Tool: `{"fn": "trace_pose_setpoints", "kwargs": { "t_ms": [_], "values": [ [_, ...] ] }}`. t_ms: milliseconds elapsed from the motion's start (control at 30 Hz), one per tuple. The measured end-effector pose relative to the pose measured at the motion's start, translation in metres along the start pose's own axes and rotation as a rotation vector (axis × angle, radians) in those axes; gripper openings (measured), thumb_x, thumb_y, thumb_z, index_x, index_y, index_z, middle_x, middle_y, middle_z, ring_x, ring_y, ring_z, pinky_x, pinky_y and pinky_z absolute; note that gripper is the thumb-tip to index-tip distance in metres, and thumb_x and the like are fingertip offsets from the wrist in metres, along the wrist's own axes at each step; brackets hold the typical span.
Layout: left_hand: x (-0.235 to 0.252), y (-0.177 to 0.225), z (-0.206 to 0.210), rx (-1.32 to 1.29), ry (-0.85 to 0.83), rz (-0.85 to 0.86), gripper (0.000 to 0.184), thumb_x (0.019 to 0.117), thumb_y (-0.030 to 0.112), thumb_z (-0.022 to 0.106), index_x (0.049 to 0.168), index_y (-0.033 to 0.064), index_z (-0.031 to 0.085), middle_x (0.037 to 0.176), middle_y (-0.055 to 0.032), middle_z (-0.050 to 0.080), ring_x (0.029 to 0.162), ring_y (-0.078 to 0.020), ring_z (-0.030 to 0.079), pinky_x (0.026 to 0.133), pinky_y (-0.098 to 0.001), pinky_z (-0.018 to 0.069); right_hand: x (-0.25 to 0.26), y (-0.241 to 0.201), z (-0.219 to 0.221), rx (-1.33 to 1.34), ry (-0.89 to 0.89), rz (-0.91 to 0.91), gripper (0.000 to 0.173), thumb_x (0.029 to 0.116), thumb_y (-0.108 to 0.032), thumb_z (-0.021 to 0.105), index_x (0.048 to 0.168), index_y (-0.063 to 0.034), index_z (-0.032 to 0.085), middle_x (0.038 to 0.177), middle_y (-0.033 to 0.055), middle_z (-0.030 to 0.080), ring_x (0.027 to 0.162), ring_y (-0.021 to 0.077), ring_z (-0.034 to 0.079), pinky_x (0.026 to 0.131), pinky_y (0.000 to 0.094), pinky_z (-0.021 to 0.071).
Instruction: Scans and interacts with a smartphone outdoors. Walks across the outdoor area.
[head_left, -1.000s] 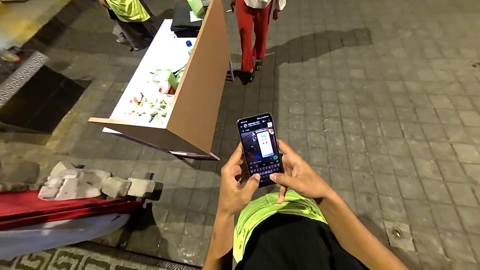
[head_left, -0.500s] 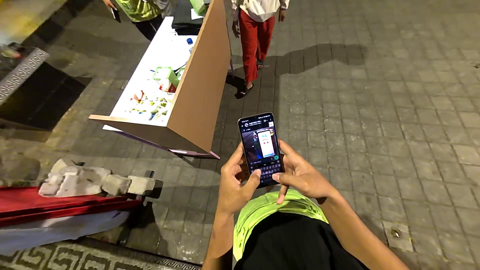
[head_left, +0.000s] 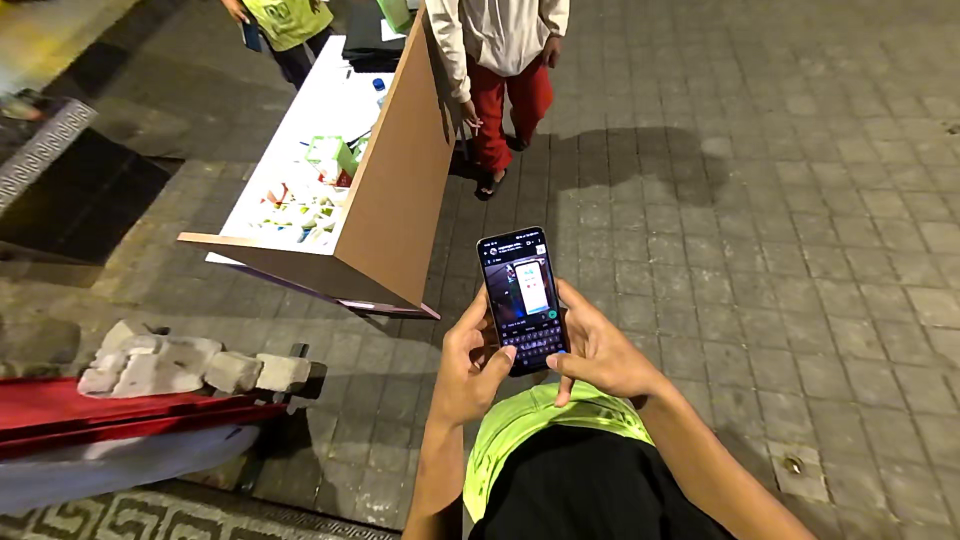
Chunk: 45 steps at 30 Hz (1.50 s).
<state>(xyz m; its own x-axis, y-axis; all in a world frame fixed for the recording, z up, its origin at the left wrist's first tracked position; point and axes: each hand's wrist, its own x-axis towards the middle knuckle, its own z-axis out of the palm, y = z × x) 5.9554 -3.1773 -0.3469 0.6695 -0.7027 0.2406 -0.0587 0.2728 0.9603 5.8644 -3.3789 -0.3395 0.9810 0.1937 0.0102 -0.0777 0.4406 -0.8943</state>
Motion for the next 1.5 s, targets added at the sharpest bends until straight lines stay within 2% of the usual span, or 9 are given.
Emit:
{"fn": "trace_pose_setpoints", "kwargs": {
  "t_ms": [200, 400, 567, 733, 900, 1033, 1167, 1367, 1500],
  "values": [
    [0.001, 0.000, 0.001, 0.003, 0.039, -0.002, 0.069, 0.0921, -0.004, 0.054, 0.154, -0.0140, 0.025, 0.140, -0.0227, 0.058, 0.117, -0.0262, 0.067, 0.097, -0.0397, 0.0590, -0.001, -0.003, -0.001, 0.030, -0.016, 0.005, 0.084, 0.0906, 0.011, 0.049, 0.159, -0.0184, 0.010, 0.140, 0.0178, 0.056, 0.111, 0.0362, 0.070, 0.055, 0.0468, 0.0649],
    [0.003, 0.000, 0.004, 0.004, 0.033, 0.013, 0.069, 0.0922, -0.002, 0.055, 0.152, -0.0168, 0.025, 0.140, -0.0232, 0.058, 0.117, -0.0260, 0.067, 0.098, -0.0398, 0.0588, -0.001, -0.004, 0.001, 0.062, 0.045, 0.010, 0.061, 0.1039, -0.002, 0.039, 0.158, -0.0162, 0.015, 0.134, 0.0169, 0.061, 0.101, 0.0338, 0.073, 0.049, 0.0456, 0.0636],
    [0.011, -0.006, 0.004, -0.130, -0.059, 0.118, 0.079, 0.0979, 0.020, 0.062, 0.153, -0.0168, 0.020, 0.149, -0.0255, 0.049, 0.129, -0.0289, 0.059, 0.110, -0.0445, 0.0503, 0.001, -0.007, -0.002, 0.069, 0.100, -0.014, 0.049, 0.1089, -0.012, 0.035, 0.156, -0.0155, 0.023, 0.133, 0.0165, 0.061, 0.098, 0.0335, 0.074, 0.045, 0.0467, 0.0620],
    [0.013, -0.015, 0.003, -0.144, -0.065, 0.140, 0.077, 0.1005, 0.033, 0.057, 0.155, -0.0121, 0.026, 0.153, -0.0245, 0.045, 0.135, -0.0298, 0.054, 0.113, -0.0462, 0.0463, -0.001, -0.009, -0.004, 0.053, 0.159, -0.009, 0.045, 0.1104, -0.017, 0.035, 0.155, -0.0159, 0.028, 0.130, 0.0160, 0.064, 0.095, 0.0338, 0.075, 0.043, 0.0470, 0.0607],
    [0.018, -0.023, 0.004, -0.116, -0.042, 0.155, 0.074, 0.1003, 0.041, 0.059, 0.157, -0.0006, 0.035, 0.154, -0.0178, 0.048, 0.137, -0.0269, 0.052, 0.114, -0.0452, 0.0450, -0.002, -0.011, -0.012, 0.042, 0.134, 0.003, 0.048, 0.1083, -0.020, 0.042, 0.155, -0.0193, 0.028, 0.128, 0.0143, 0.065, 0.095, 0.0324, 0.074, 0.047, 0.0476, 0.0616],
    [0.020, -0.029, 0.006, -0.116, -0.008, 0.141, 0.053, 0.0991, 0.038, 0.060, 0.145, 0.0122, 0.056, 0.155, -0.0105, 0.049, 0.135, -0.0238, 0.055, 0.110, -0.0434, 0.0492, -0.001, -0.008, -0.019, 0.019, 0.085, -0.013, 0.069, 0.0990, -0.004, 0.056, 0.156, -0.0182, 0.020, 0.133, 0.0150, 0.062, 0.103, 0.0335, 0.072, 0.052, 0.0487, 0.0627],
    [0.021, -0.034, 0.006, -0.136, -0.020, 0.104, 0.067, 0.1007, 0.036, 0.058, 0.156, 0.0028, 0.038, 0.151, -0.0147, 0.052, 0.132, -0.0241, 0.057, 0.109, -0.0419, 0.0503, -0.003, -0.003, -0.026, -0.034, -0.008, -0.079, 0.090, 0.0888, 0.008, 0.065, 0.158, -0.0161, 0.013, 0.140, 0.0185, 0.056, 0.113, 0.0381, 0.068, 0.059, 0.0520, 0.0645],
    [0.023, -0.043, 0.003, -0.137, -0.037, 0.095, 0.059, 0.0998, 0.034, 0.058, 0.152, 0.0090, 0.047, 0.151, -0.0132, 0.052, 0.133, -0.0250, 0.056, 0.109, -0.0434, 0.0494, -0.004, 0.007, -0.033, -0.042, -0.043, -0.085, 0.107, 0.0800, 0.015, 0.069, 0.159, -0.0197, 0.006, 0.144, 0.0195, 0.052, 0.116, 0.0411, 0.066, 0.064, 0.0547, 0.0645],
    [0.021, -0.046, 0.007, -0.207, -0.019, 0.031, 0.065, 0.0981, 0.036, 0.060, 0.154, 0.0073, 0.043, 0.142, -0.0094, 0.061, 0.126, -0.0197, 0.061, 0.104, -0.0409, 0.0522, -0.007, 0.011, -0.028, -0.136, 0.068, -0.123, 0.088, 0.0915, 0.002, 0.066, 0.159, -0.0179, 0.013, 0.140, 0.0146, 0.056, 0.107, 0.0323, 0.070, 0.057, 0.0494, 0.0641]
  ]
}}
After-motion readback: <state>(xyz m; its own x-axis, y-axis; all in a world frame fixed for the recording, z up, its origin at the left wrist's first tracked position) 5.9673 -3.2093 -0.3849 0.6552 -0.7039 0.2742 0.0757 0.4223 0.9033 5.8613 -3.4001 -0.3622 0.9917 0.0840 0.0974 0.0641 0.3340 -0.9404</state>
